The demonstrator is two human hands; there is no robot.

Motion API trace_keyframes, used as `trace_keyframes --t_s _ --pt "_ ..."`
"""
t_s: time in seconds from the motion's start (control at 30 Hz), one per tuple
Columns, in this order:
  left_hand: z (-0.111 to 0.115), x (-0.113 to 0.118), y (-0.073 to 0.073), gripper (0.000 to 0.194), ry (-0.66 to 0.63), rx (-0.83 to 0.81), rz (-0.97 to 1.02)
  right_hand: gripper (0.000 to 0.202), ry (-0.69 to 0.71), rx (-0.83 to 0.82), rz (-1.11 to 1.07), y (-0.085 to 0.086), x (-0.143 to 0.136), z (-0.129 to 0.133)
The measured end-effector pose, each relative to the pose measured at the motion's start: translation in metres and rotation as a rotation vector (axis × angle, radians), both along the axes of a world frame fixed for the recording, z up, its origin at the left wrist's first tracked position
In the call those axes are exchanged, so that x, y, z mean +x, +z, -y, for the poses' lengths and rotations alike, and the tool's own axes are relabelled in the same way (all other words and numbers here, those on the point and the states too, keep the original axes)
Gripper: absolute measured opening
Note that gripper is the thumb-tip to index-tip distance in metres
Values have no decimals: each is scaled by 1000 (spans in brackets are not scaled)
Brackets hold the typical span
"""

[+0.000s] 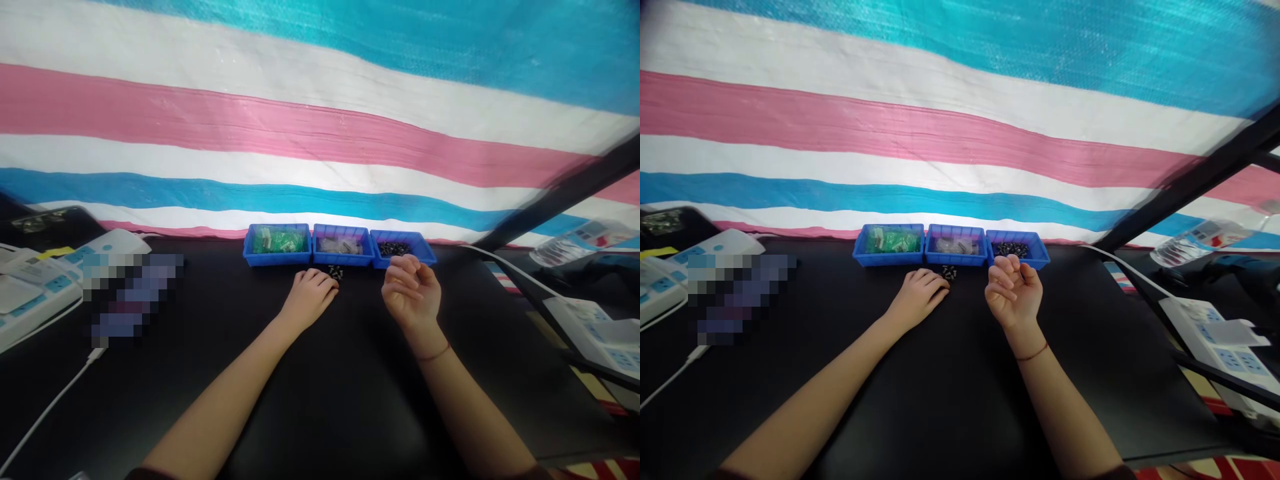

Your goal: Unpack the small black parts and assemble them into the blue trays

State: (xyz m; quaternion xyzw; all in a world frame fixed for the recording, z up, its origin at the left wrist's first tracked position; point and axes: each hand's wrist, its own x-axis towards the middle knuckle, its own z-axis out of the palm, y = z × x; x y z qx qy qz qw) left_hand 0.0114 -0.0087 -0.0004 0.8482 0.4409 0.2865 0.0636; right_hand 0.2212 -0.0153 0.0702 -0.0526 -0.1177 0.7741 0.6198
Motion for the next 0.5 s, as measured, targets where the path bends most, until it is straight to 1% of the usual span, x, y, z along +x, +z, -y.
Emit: trace_keyframes --t_s 0.07,0.1,0.2,0.27,0.3,0.33,0.4,0.5 --pt "0 -1 1 11 -6 -8 67 11 -29 -25 181 -4 -3 -3" --pt "0 -1 2 11 -11 -10 120 11 -36 -47 316 -8 -5 -5" --pt "0 -3 4 11 -36 -8 309 13 -34 -117 845 -25 -16 -10" --pt "0 -4 5 12 -47 -4 403 19 -14 -74 1167 -36 -24 -11" --pt "0 -5 6 12 -51 -3 431 22 1 -16 1263 -40 -28 -11" --pt "0 -4 6 12 -56 -1 450 26 18 47 1325 -43 -31 -10" --pt "1 -4 6 11 -73 6 469 29 43 153 1370 -45 -34 -7" --pt "1 -2 4 11 -95 6 484 27 23 203 1379 -44 -35 -4"
